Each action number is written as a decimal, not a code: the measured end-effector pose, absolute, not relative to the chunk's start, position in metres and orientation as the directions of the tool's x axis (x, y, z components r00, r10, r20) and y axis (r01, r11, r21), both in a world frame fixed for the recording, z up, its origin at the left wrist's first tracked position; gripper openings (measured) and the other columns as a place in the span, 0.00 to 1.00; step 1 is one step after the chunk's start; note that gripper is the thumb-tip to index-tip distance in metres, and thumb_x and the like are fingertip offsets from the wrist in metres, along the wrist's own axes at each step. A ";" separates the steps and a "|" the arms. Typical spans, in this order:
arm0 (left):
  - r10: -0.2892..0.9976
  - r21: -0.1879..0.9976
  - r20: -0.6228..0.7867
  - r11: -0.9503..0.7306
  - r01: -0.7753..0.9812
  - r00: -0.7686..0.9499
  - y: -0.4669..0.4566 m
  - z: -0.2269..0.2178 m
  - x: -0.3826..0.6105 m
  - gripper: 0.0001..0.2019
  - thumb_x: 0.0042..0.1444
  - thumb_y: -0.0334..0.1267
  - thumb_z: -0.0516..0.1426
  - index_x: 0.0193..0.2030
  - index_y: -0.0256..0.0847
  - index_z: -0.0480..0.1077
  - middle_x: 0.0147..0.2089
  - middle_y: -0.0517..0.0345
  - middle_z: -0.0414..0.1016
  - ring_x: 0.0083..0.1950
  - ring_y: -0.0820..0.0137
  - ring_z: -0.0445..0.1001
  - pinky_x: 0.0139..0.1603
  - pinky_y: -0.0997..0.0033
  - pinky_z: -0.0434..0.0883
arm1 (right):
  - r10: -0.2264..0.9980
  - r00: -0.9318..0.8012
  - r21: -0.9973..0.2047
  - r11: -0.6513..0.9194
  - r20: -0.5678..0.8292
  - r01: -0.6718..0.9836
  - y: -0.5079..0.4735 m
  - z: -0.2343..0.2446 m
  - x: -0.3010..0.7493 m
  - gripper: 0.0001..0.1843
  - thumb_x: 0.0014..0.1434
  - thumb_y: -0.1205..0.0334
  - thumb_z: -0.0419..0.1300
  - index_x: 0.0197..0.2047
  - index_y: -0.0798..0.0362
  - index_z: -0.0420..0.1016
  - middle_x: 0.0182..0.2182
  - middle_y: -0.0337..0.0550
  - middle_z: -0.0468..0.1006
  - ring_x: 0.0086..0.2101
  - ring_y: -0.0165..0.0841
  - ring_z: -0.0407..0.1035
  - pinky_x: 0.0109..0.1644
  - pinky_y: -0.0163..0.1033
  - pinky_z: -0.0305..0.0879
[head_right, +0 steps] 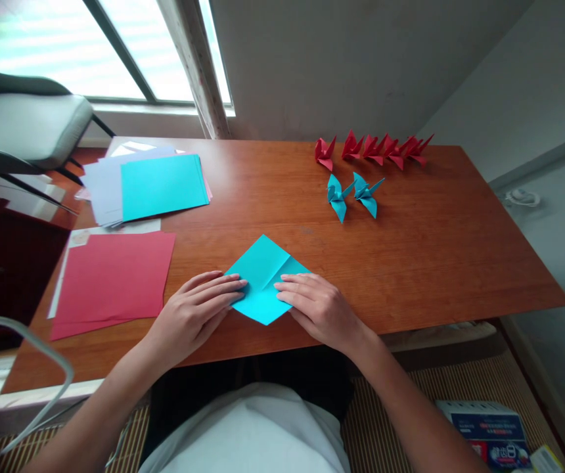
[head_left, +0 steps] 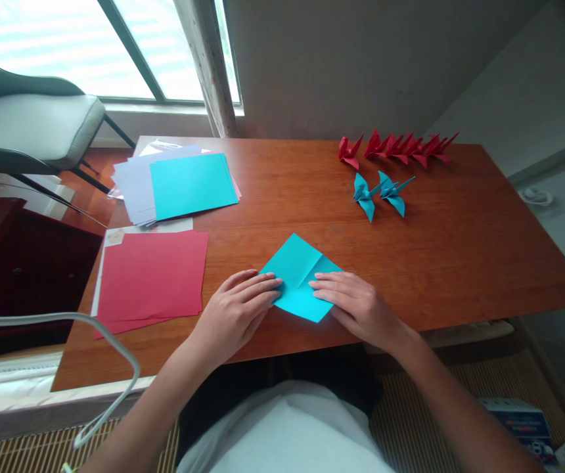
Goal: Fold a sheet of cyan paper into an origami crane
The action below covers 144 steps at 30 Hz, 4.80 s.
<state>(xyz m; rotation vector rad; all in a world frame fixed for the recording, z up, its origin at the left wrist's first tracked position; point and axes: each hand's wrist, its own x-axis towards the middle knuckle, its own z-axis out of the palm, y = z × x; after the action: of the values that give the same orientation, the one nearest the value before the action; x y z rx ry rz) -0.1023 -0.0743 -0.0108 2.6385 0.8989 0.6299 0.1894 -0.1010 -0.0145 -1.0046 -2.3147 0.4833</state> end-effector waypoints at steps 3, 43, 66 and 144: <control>0.671 0.431 0.329 -0.733 0.527 0.664 -0.076 -0.009 -0.101 0.10 0.69 0.31 0.53 0.51 0.42 0.75 0.57 0.56 0.81 0.60 0.65 0.77 0.63 0.59 0.69 | 0.778 -0.517 -0.570 0.620 0.358 0.539 -0.102 -0.017 0.192 0.14 0.68 0.71 0.57 0.53 0.48 0.76 0.52 0.45 0.83 0.57 0.39 0.74 0.60 0.51 0.71; 0.798 0.207 0.128 -0.602 0.771 0.589 -0.116 -0.004 -0.028 0.34 0.66 0.58 0.51 0.73 0.39 0.59 0.76 0.42 0.56 0.76 0.45 0.53 0.73 0.37 0.47 | 0.989 -0.046 -0.788 0.137 0.138 0.600 -0.064 0.003 0.155 0.22 0.63 0.61 0.58 0.60 0.52 0.71 0.63 0.54 0.70 0.63 0.44 0.65 0.65 0.52 0.67; 0.794 0.197 0.101 -0.607 0.770 0.600 -0.126 -0.005 -0.032 0.35 0.67 0.59 0.50 0.73 0.41 0.58 0.76 0.43 0.54 0.76 0.47 0.53 0.74 0.40 0.45 | 0.987 -0.122 -0.873 -0.036 -0.109 0.487 -0.042 0.002 0.146 0.10 0.59 0.66 0.62 0.45 0.52 0.81 0.39 0.45 0.85 0.38 0.35 0.80 0.44 0.41 0.78; 0.833 0.966 -0.201 0.081 0.246 0.516 -0.051 0.010 -0.053 0.12 0.61 0.43 0.60 0.35 0.36 0.78 0.29 0.61 0.73 0.30 0.76 0.65 0.29 0.77 0.62 | 0.973 -0.170 -0.855 -0.046 -0.155 0.516 -0.081 0.035 0.150 0.07 0.64 0.59 0.63 0.37 0.50 0.81 0.34 0.37 0.83 0.35 0.32 0.76 0.37 0.34 0.68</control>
<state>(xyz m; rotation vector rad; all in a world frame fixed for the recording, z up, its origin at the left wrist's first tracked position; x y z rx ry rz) -0.0526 -0.0515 0.0100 1.4659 0.9897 0.5680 0.1505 -0.0810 0.0350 -1.5786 -1.7150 1.1452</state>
